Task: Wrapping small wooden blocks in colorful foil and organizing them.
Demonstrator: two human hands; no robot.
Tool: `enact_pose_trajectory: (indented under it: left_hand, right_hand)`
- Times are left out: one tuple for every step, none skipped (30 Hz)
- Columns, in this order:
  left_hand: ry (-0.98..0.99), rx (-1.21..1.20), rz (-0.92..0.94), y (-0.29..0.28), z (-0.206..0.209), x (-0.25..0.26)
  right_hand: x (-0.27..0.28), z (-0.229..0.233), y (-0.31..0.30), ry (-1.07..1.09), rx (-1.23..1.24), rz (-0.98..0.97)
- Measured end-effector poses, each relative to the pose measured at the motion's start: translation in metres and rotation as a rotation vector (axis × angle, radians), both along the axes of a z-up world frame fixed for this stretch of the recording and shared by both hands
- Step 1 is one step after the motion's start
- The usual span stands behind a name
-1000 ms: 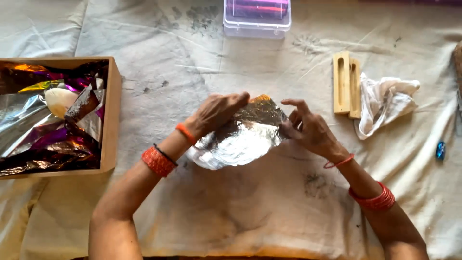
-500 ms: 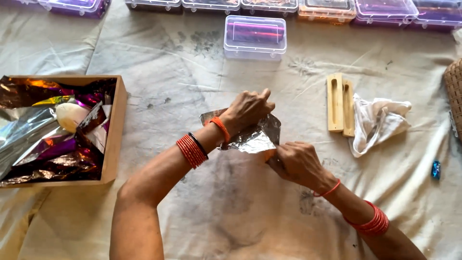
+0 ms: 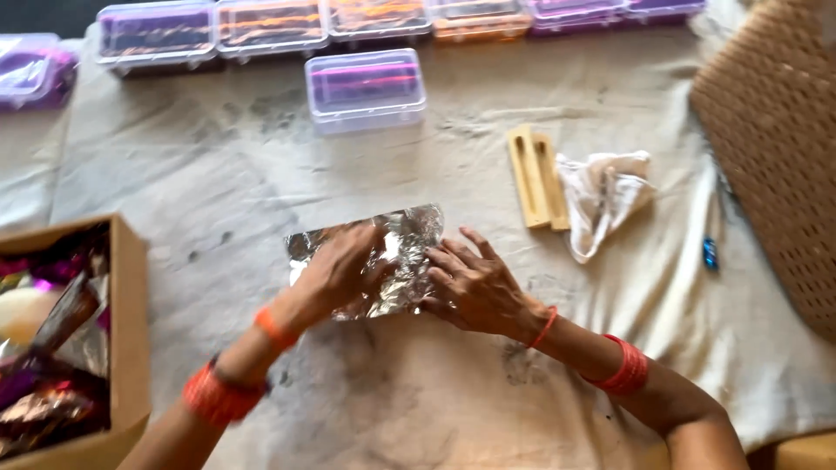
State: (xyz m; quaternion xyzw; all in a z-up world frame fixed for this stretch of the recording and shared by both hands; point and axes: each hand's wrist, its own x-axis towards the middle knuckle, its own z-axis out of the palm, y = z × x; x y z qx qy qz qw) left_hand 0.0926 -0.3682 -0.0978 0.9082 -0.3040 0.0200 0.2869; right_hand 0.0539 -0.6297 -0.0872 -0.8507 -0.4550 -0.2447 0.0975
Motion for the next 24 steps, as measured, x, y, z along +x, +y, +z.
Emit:
enact_pose_trajectory:
  left_hand:
    - [-0.033,0.026,-0.025,0.000,0.006,-0.015]
    - [-0.066,0.052,-0.050,0.001,0.012,-0.031]
    - [-0.070,0.053,-0.063,0.002,0.011,-0.035]
    - [-0.065,0.164,-0.037,0.004,0.010,-0.039]
    - [-0.057,0.275,-0.001,0.007,0.008,-0.046]
    - [-0.057,0.276,-0.006,0.012,0.010,-0.039]
    - [-0.020,0.293,-0.034,0.019,0.012,-0.034]
    - [0.017,0.311,-0.061,0.026,0.014,-0.029]
    - [0.019,0.315,-0.048,0.029,0.012,-0.021]
    - [0.021,0.237,-0.093,0.034,0.009,-0.014]
    - [0.019,0.159,-0.124,0.041,0.007,-0.010]
    - [0.018,0.164,-0.097,0.038,0.008,-0.004]
    - [0.102,0.179,-0.082,0.036,0.009,0.003]
    - [0.185,0.192,-0.068,0.035,0.010,0.010]
    - [0.187,0.192,-0.047,0.031,0.012,0.014]
    - [0.193,0.198,-0.068,0.027,0.013,0.018]
    - [0.187,0.199,-0.103,0.018,0.016,0.029]
    - [0.176,0.196,-0.094,0.017,0.018,0.028]
    - [0.198,0.208,-0.088,0.007,0.021,0.035]
    - [0.221,0.221,-0.081,-0.005,0.024,0.042]
    - [0.211,0.217,-0.111,-0.011,0.014,0.050]
    - [0.164,0.172,-0.174,-0.018,0.002,0.059]
    - [0.128,0.130,-0.231,-0.022,-0.011,0.064]
    - [0.128,0.129,-0.255,-0.033,-0.010,0.063]
  right_hand:
    - [0.000,0.001,-0.001,0.014,-0.001,-0.028]
    - [0.000,0.001,-0.001,0.028,-0.003,-0.056]
    - [-0.001,-0.001,-0.003,0.025,-0.001,-0.069]
    - [-0.001,-0.003,-0.005,0.029,0.000,-0.078]
    - [-0.002,-0.006,-0.005,0.038,0.001,-0.078]
    - [-0.001,-0.014,-0.009,0.038,0.001,-0.082]
    - [0.001,-0.022,-0.010,0.075,-0.027,-0.126]
    - [0.003,-0.029,-0.011,0.112,-0.056,-0.170]
    - [0.003,-0.029,-0.013,0.111,-0.052,-0.156]
    - [0.002,-0.028,-0.014,0.215,-0.145,-0.244]
    - [0.003,-0.027,-0.012,0.312,-0.239,-0.319]
    - [0.002,-0.023,-0.011,0.306,-0.237,-0.292]
    - [0.001,-0.019,-0.009,0.291,-0.251,-0.310]
    - [0.000,-0.015,-0.008,0.275,-0.263,-0.328]
    - [-0.003,-0.020,-0.006,0.272,-0.263,-0.307]
    - [-0.005,-0.024,-0.005,0.145,-0.220,-0.242]
    - [-0.004,-0.025,-0.008,0.009,-0.178,-0.192]
    - [-0.008,-0.025,0.000,-0.003,-0.181,-0.185]
    - [-0.009,-0.023,0.002,-0.121,-0.212,-0.106]
    - [-0.010,-0.022,0.002,-0.238,-0.246,-0.026]
    - [-0.010,-0.022,0.003,-0.241,-0.257,-0.055]
    - [-0.010,-0.024,0.002,-0.211,-0.267,0.023]
    - [-0.011,-0.027,0.005,-0.172,-0.269,0.107]
    - [-0.012,-0.028,0.002,-0.167,-0.274,0.084]
